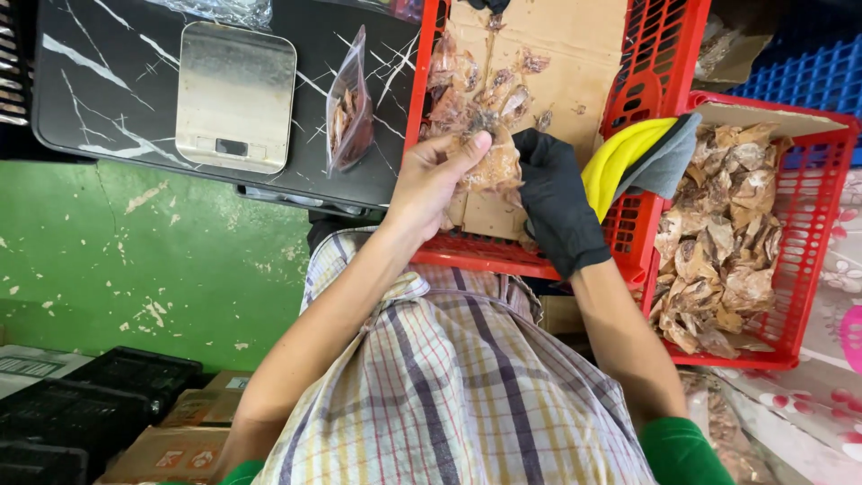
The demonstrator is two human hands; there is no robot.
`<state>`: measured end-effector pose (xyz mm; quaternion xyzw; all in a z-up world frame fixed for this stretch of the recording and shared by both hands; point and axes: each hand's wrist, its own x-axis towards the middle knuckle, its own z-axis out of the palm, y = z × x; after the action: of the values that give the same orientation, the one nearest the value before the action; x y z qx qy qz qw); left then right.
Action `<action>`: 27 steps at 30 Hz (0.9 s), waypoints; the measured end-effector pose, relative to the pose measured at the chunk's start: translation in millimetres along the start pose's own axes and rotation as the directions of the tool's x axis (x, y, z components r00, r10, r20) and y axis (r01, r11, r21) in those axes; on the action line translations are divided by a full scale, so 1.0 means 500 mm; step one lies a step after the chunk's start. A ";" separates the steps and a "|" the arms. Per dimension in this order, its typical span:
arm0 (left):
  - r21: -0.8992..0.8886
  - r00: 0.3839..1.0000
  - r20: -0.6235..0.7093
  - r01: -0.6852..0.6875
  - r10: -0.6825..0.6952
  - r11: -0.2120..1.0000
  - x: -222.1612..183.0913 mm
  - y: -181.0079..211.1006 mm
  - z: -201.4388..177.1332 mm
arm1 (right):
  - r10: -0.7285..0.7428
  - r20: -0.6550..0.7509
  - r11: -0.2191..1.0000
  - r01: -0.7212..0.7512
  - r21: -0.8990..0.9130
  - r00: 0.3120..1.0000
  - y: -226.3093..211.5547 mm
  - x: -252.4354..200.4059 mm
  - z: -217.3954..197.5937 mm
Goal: The person sorts dried seafood by hand from a red plastic crate, places it into plastic bags, and weighs the bags on a digital scale.
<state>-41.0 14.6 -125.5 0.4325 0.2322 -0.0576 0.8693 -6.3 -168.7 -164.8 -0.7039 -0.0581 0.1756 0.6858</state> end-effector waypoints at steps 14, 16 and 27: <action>0.454 0.780 0.028 -0.567 0.625 0.688 -0.053 0.059 0.035 | 0.214 -0.324 0.822 0.009 0.570 0.922 -0.161 -0.070 0.164; 0.443 0.773 0.003 -0.569 0.634 0.693 -0.050 0.048 0.033 | 0.173 -0.319 0.847 0.025 0.531 0.932 -0.130 -0.058 0.173; 0.057 0.951 -0.136 -0.271 0.276 0.961 -0.061 0.061 0.055 | 0.028 -0.494 0.921 0.169 0.350 0.869 -0.056 -0.010 0.156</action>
<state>-49.0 8.8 -75.3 0.4797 0.2306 0.0902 0.8418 -32.0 -95.3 -136.3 -0.5753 0.1267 -0.0262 0.8076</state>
